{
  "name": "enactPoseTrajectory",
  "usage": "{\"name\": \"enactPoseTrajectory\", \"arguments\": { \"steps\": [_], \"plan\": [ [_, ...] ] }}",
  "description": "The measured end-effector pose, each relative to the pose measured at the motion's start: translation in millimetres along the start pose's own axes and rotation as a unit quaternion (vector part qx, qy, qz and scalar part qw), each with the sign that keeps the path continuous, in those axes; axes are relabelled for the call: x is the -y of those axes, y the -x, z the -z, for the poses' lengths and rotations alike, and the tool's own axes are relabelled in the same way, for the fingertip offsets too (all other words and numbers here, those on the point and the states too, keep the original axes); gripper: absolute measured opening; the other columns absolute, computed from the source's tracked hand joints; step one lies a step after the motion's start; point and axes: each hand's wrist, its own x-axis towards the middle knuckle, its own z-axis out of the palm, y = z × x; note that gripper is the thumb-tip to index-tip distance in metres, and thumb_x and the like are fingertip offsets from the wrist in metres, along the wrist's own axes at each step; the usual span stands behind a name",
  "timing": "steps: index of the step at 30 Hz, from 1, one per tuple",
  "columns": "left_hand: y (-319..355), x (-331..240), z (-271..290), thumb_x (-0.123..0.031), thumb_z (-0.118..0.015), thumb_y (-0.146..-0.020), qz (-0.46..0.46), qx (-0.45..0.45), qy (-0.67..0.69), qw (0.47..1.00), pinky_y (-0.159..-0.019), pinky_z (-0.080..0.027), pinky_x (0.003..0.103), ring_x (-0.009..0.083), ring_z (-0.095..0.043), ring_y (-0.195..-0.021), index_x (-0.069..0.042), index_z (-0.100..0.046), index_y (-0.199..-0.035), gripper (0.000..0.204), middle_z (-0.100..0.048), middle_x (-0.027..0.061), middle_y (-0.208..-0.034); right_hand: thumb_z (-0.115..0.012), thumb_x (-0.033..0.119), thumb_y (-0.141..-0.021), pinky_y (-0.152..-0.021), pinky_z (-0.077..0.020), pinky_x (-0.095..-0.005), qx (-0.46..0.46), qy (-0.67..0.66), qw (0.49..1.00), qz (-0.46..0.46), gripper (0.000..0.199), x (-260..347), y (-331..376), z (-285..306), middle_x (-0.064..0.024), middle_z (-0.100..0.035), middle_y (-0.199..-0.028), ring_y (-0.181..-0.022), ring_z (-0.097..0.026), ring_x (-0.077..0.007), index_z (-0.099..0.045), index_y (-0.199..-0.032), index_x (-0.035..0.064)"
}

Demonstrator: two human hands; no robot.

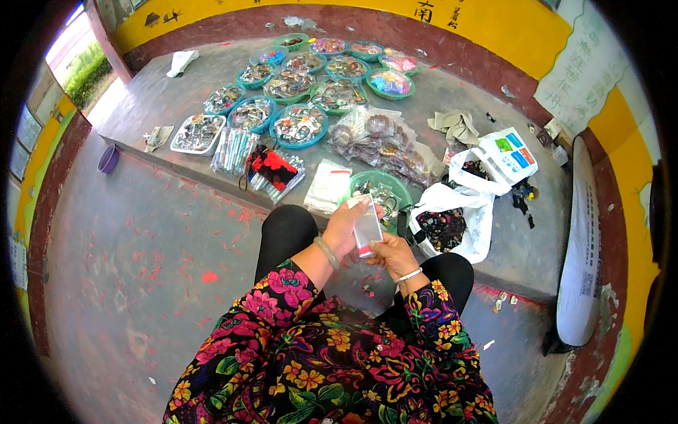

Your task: The person sits on the floor and packs small hair accessories into clear plastic bags. They pick up items from a green bowl and a white bag, place them into the packaging, and seal the bags. The person handles the items one by one, organizing them into the bags.

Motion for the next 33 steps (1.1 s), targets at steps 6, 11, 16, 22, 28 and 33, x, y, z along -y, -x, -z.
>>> {"name": "enactPoseTrajectory", "arguments": {
  "steps": [6, 11, 16, 22, 28, 33],
  "plan": [
    [2.0, 20.8, 2.1, -0.013, -0.059, -0.082, 0.011, 0.009, -0.059, 0.998, -0.076, -0.05, 0.037, 0.024, -0.059, -0.089, -0.001, -0.049, -0.107, 0.03, -0.059, 0.0141, -0.097, -0.054, 0.008, -0.083, -0.056, -0.0514, -0.023, -0.029, -0.003, 0.999, 0.022, 0.015, -6.0, -2.8, 2.5, -0.0082, -0.063, -0.08, -0.065, -0.061, -0.0133, -0.058, -0.094, -0.0013],
    [4.9, 25.8, 6.1, -0.013, -0.06, -0.081, 0.047, 0.043, -0.068, 0.996, -0.078, -0.049, 0.035, 0.0228, -0.058, -0.091, 0.0, -0.048, -0.109, 0.033, -0.058, 0.013, -0.1, -0.055, 0.008, -0.082, -0.054, -0.0492, -0.022, -0.059, 0.01, 0.998, 0.012, 0.014, -1.5, -1.9, 2.6, -0.0076, -0.063, -0.08, -0.064, -0.061, -0.0126, -0.058, -0.092, -0.0007],
    [8.1, 22.2, 2.0, -0.017, -0.057, -0.083, 0.03, 0.044, -0.027, 0.998, -0.079, -0.048, 0.034, 0.0222, -0.058, -0.091, 0.0, -0.048, -0.109, 0.032, -0.058, 0.0127, -0.1, -0.057, 0.01, -0.081, -0.053, -0.0471, -0.0209, -0.059, 0.012, 0.998, 0.018, 0.017, 4.0, -0.1, 4.1, -0.0063, -0.063, -0.081, -0.062, -0.058, -0.0106, -0.058, -0.094, -0.0002],
    [4.5, 15.5, 3.8, -0.018, -0.054, -0.085, 0.03, 0.055, -0.045, 0.997, -0.077, -0.049, 0.033, 0.0212, -0.059, -0.087, 0.0, -0.048, -0.111, 0.032, -0.058, 0.0118, -0.099, -0.061, 0.019, -0.082, -0.062, -0.0434, -0.0219, -0.186, 0.123, 0.968, 0.119, 0.03, 7.6, -7.0, 18.8, -0.0038, -0.059, -0.081, -0.069, -0.053, -0.0099, -0.056, -0.102, -0.0034],
    [11.2, 27.4, 3.3, -0.016, -0.056, -0.085, 0.134, 0.126, -0.162, 0.97, -0.075, -0.05, 0.032, 0.0184, -0.061, -0.085, -0.003, -0.05, -0.112, 0.031, -0.06, 0.0091, -0.096, -0.062, 0.02, -0.082, -0.048, -0.0367, -0.0217, -0.103, -0.061, 0.989, 0.087, 0.025, 7.7, -6.4, 23.9, -0.0008, -0.056, -0.072, -0.054, -0.046, -0.007, -0.058, -0.095, -0.0008],
    [17.3, 24.4, -6.5, -0.022, -0.054, -0.086, 0.161, 0.125, -0.191, 0.96, -0.074, -0.051, 0.034, 0.0199, -0.062, -0.081, -0.001, -0.05, -0.111, 0.033, -0.061, 0.0118, -0.092, -0.064, 0.016, -0.08, -0.041, -0.0318, -0.0232, -0.09, -0.163, 0.981, 0.049, 0.016, 11.3, -4.1, 26.4, -0.0002, -0.054, -0.062, -0.044, -0.042, -0.0086, -0.06, -0.085, 0.0018]
  ]
}}
